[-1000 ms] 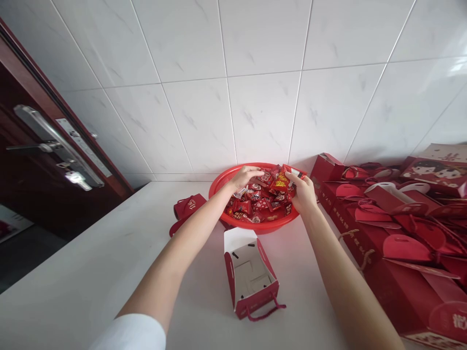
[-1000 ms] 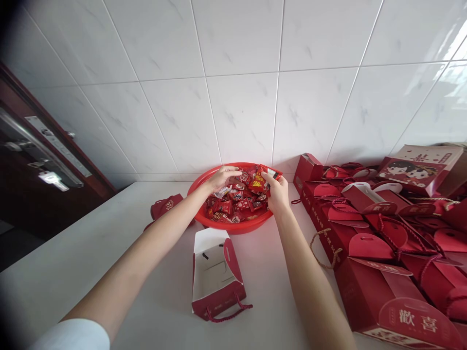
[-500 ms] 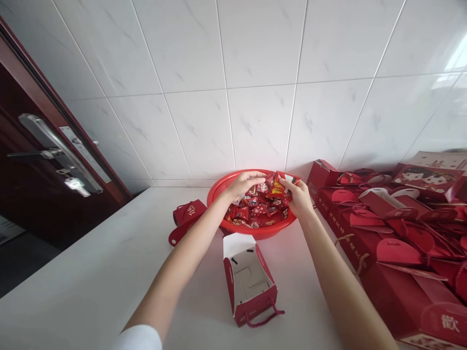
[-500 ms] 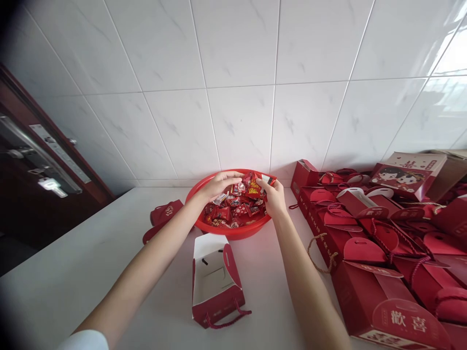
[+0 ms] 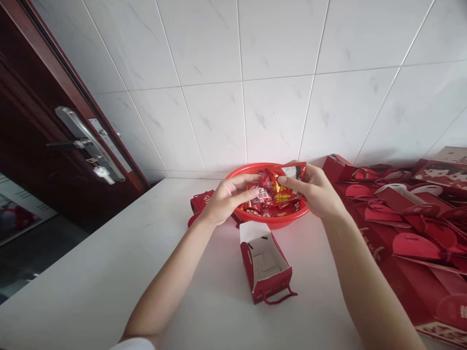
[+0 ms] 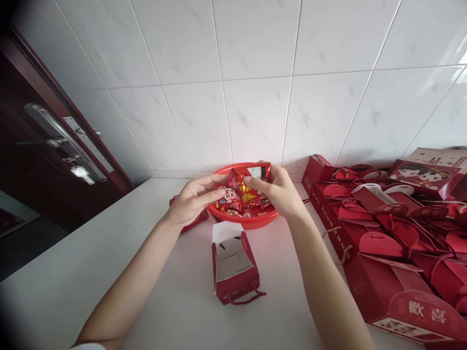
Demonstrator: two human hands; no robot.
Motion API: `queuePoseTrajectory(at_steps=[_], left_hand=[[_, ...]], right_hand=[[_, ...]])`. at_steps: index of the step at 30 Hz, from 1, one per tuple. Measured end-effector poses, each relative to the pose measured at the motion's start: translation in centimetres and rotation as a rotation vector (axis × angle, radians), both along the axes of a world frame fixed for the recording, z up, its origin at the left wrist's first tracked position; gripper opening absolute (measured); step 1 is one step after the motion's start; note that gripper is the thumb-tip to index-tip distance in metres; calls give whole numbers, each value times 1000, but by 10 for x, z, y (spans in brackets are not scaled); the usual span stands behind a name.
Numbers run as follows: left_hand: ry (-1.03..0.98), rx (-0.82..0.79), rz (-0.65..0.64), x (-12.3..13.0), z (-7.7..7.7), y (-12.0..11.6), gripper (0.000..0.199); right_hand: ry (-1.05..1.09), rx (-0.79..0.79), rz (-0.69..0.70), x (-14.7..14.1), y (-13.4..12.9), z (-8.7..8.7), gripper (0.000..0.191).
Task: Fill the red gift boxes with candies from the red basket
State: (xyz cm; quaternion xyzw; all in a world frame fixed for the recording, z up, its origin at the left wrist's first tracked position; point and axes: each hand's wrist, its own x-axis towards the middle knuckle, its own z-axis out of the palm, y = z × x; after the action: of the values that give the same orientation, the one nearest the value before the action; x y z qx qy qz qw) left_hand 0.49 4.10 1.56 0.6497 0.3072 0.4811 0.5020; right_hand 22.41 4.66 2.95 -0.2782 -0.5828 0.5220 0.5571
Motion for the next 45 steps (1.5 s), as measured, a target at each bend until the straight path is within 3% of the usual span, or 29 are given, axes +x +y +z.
queuePoseTrajectory(at_steps=[3,12,19,27,32,45], left_hand=[[22,-17,-69,-2,4,-9,50],[80,3,13,7,6,-22,45],[71,42,59,10,3,-26,45],[69,35,17,11,4,-27,48],[95,91,49,11,1,-26,36],[-10,87,76,15,0,-27,35]], right_hand=[[2,34,-39,4,-10,5,25],[117,-13,-70,12,-18,10,25],[129,-47,-56,14,-17,9,26],[153,-11,-94,14,-14,6,24],[169,-11,-96,14,-15,7,21],[129,-5,-96,14,-17,8,20]])
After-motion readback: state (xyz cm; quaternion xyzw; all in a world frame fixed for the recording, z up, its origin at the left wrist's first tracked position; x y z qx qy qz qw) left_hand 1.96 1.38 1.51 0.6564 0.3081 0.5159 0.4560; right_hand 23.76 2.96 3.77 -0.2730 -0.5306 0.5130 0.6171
